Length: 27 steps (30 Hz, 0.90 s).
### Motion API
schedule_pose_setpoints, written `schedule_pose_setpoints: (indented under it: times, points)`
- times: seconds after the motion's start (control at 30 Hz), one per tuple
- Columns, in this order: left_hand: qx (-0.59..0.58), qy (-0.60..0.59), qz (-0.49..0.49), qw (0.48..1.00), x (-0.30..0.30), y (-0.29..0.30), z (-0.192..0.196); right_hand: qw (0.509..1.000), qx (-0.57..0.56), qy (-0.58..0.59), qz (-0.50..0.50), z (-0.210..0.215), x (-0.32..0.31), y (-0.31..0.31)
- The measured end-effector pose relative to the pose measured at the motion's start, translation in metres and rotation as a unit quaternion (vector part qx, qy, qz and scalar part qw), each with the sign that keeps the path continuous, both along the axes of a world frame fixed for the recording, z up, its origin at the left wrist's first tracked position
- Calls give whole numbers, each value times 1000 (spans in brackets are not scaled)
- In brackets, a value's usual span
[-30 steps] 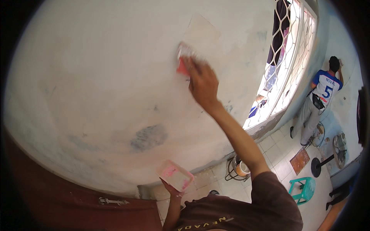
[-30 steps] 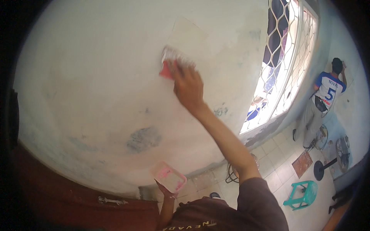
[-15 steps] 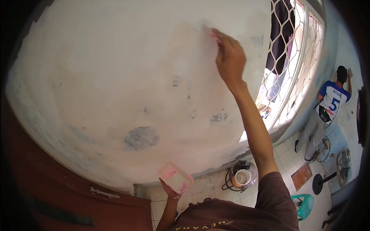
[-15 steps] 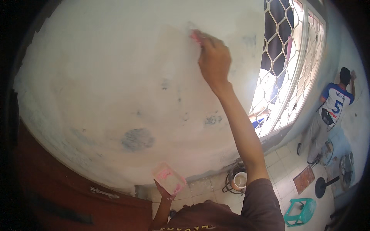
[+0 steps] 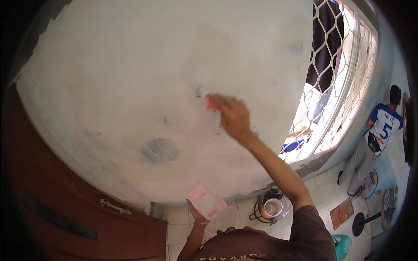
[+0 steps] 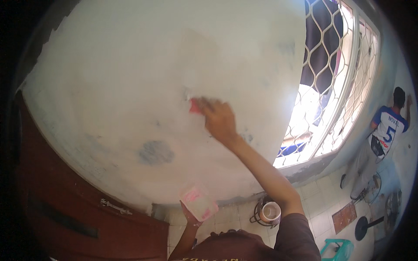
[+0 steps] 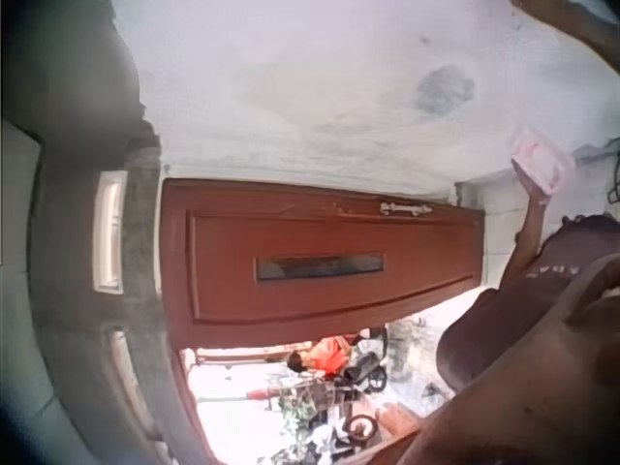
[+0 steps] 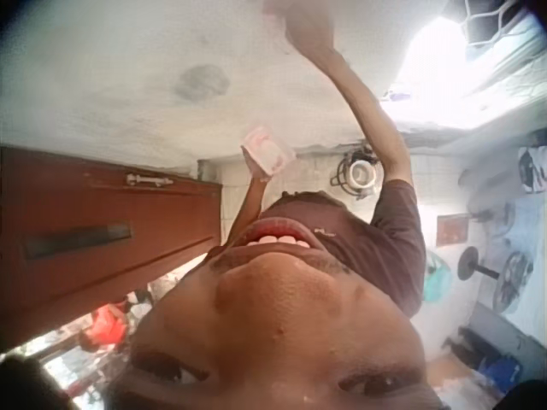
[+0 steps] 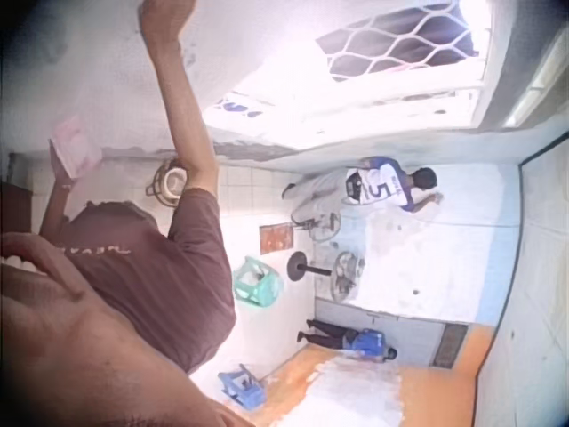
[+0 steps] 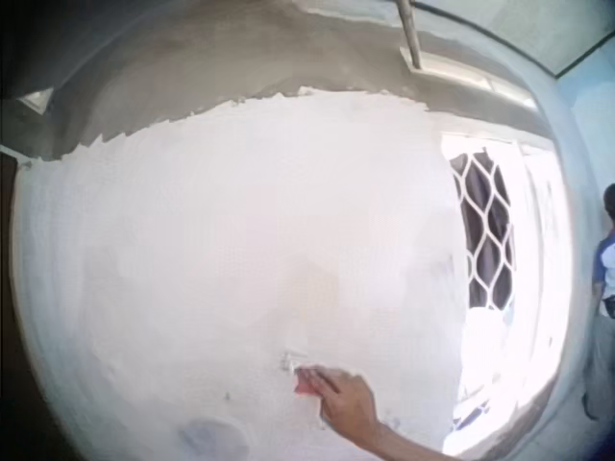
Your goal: The person applies pink filler to a wall using a putty knife, repeatedly scraping material from a plastic container and spreading it over specific areas of the wall.
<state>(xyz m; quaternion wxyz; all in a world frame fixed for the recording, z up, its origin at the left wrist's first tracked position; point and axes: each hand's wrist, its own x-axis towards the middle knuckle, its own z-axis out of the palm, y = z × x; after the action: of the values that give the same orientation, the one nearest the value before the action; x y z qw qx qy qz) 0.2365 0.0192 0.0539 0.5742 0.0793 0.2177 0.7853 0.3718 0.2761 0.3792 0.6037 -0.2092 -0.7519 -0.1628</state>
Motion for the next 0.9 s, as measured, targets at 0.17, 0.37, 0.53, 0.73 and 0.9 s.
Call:
schedule_pose_setpoints:
  times: [0.17,0.37,0.53,0.73,0.9]
  points:
    - [-14,60,21,998,0,-20,7,977,126,143,-93,159,33,34]
    - [-11,42,31,999,4,-29,-9,983,120,-13,-138,103,-39,45]
    - [-12,-19,-27,999,0,-31,-26,970,140,-178,-92,4,-69,7]
    - [6,6,9,1000,9,-39,5,989,82,-122,1,18,-29,7]
    - [-13,-12,44,999,-1,-58,0,978,153,116,-80,190,25,23]
